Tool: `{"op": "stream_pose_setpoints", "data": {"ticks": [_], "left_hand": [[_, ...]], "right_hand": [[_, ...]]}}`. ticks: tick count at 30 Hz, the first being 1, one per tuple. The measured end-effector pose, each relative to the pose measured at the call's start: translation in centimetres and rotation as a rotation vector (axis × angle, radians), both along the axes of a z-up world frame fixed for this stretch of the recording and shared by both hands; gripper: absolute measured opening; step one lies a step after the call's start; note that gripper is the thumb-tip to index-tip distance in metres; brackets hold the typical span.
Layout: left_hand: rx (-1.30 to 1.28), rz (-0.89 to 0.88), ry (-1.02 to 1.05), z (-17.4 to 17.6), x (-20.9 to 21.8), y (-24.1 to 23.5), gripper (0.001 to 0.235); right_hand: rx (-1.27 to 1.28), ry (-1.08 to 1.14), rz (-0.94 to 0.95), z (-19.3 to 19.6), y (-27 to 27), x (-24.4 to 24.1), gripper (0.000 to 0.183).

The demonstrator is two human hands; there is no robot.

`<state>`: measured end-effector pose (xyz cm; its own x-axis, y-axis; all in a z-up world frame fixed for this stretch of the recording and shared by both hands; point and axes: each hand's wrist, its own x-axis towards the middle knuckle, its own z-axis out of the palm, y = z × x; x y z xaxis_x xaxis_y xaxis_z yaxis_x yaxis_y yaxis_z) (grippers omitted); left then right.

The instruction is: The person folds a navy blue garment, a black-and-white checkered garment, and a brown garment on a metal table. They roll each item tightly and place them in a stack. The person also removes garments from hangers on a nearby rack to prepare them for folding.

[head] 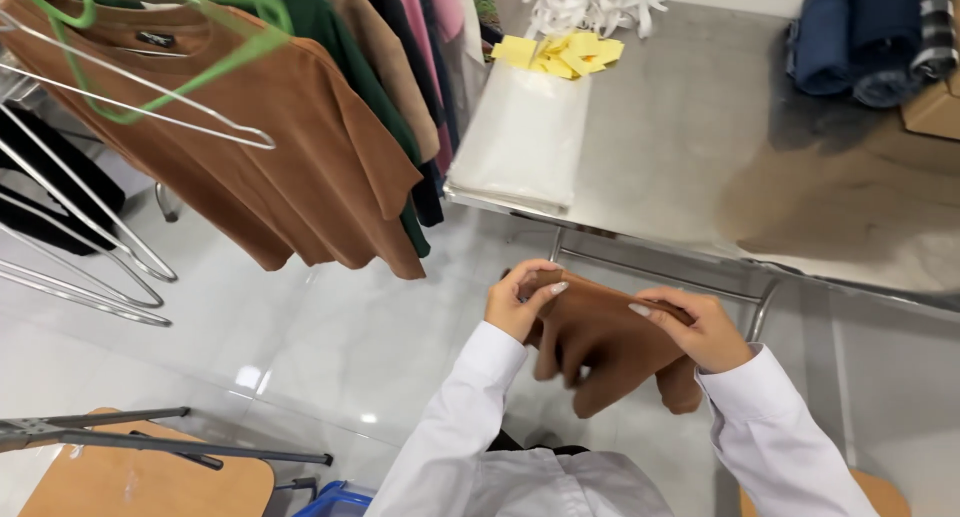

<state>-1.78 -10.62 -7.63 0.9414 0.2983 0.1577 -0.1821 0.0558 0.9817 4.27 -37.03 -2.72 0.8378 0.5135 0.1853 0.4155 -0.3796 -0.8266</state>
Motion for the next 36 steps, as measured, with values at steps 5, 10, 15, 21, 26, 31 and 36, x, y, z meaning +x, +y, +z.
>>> {"op": "stream_pose_setpoints", "data": {"ticks": [5,10,15,21,26,31,36], "left_hand": [[0.462,0.146,-0.155,-1.9,0.2,-2.5,0.021],[0.621,-0.106,-0.094,3.7,-1.7,-4.7,0.076],[0.828,-0.503,-0.256,-3.5,3.4,-7.4,0.026],[0.564,-0.426,-0.078,0.8,4.7,-7.6,0.036],[0.404,-0.53,0.115,1.6,5.1,-10.6,0.042],[0.547,-0.578,0.059,-1.7,7.3,-11.7,0.038],[0.649,-0.636,0.019,0.3,4.1,-8.6,0.057]], "right_hand": [[-0.009,-0.162,0.031,0.2,-2.6,-1.7,0.016],[0.029,-0.257,0.055,1.7,-4.4,-3.0,0.02],[0.033,-0.33,0.109,3.7,-5.2,-3.0,0.021],[-0.021,-0.24,-0.029,2.4,-8.8,-1.4,0.015],[0.015,-0.026,0.01,-2.6,-10.3,0.4,0.013],[0.192,0.123,0.148,-6.6,-6.1,0.5,0.018],[0.112,-0.181,0.075,-3.1,-4.8,0.1,0.008]]}}
